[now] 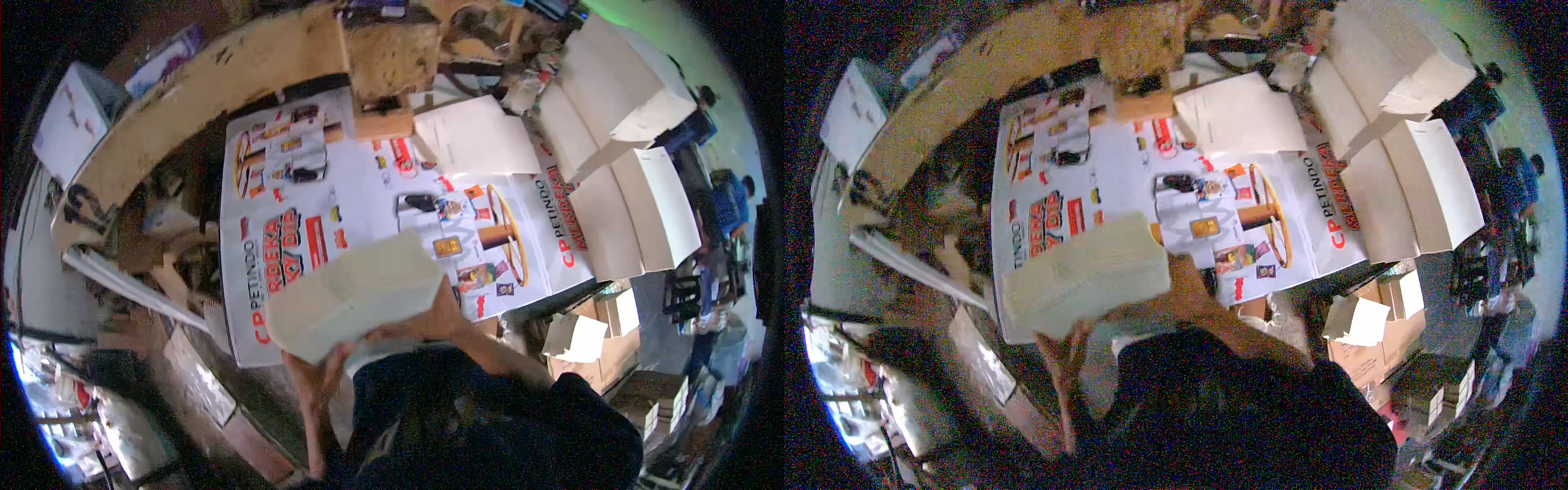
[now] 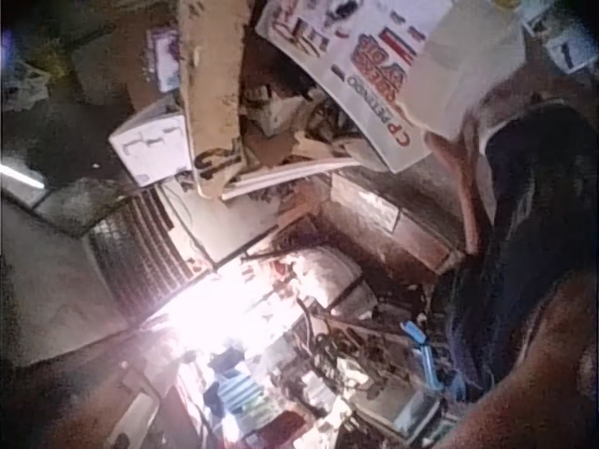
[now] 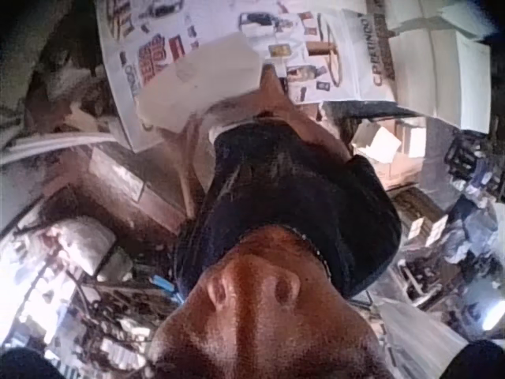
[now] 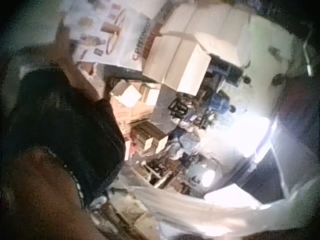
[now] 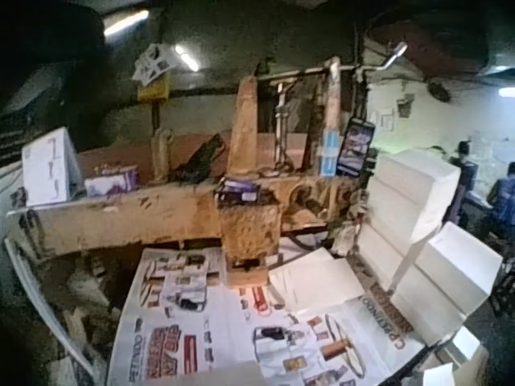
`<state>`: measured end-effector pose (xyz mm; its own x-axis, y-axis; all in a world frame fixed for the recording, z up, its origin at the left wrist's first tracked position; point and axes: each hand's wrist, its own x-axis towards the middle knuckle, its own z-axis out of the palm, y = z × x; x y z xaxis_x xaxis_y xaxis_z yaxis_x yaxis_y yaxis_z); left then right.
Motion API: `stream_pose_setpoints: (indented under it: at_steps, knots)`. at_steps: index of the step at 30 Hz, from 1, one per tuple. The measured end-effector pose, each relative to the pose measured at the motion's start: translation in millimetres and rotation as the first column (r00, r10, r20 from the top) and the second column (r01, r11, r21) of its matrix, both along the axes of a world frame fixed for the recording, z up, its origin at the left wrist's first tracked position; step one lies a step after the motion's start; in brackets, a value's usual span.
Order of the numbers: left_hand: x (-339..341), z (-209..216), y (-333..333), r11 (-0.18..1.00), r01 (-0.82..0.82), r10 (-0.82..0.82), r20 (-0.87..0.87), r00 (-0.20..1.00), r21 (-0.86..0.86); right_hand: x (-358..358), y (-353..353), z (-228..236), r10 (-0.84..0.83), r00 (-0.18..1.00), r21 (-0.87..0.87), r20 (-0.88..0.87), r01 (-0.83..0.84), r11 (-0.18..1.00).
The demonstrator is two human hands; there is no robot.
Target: The person flips through a stack of paper sheets and moves stacks of paper between a workbench and a cardboard base on the floor by hand.
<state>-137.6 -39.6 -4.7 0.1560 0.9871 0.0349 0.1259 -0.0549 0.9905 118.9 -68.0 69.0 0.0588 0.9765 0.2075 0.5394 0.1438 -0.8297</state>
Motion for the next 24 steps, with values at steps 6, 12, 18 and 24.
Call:
stream_pose_setpoints:
  at_steps: [6,12,18,24]
  knots:
    - [-35.8,-30.4,-37.0,0.839,0.519,-0.447,0.335,0.829,-0.165,0.2,-50.2,-0.8,-0.221,0.756,0.041,-0.616,0.310,0.950]
    - [86.0,11.6,-81.3,0.897,0.355,-0.293,0.249,0.923,-0.263,-1.9,-44.9,-6.9,-0.535,0.528,-0.354,-0.660,0.410,0.841]
    - [89.3,17.1,-65.7,0.952,0.302,-0.305,-0.166,0.938,-0.045,-4.5,-66.8,-29.8,-0.704,0.469,-0.457,-0.533,0.541,0.706]
    - [13.7,-4.2,-35.7,0.640,0.476,-0.466,0.189,0.865,-0.603,49.9,-151.6,-83.5,-0.556,0.655,-0.355,-0.512,0.428,0.831]
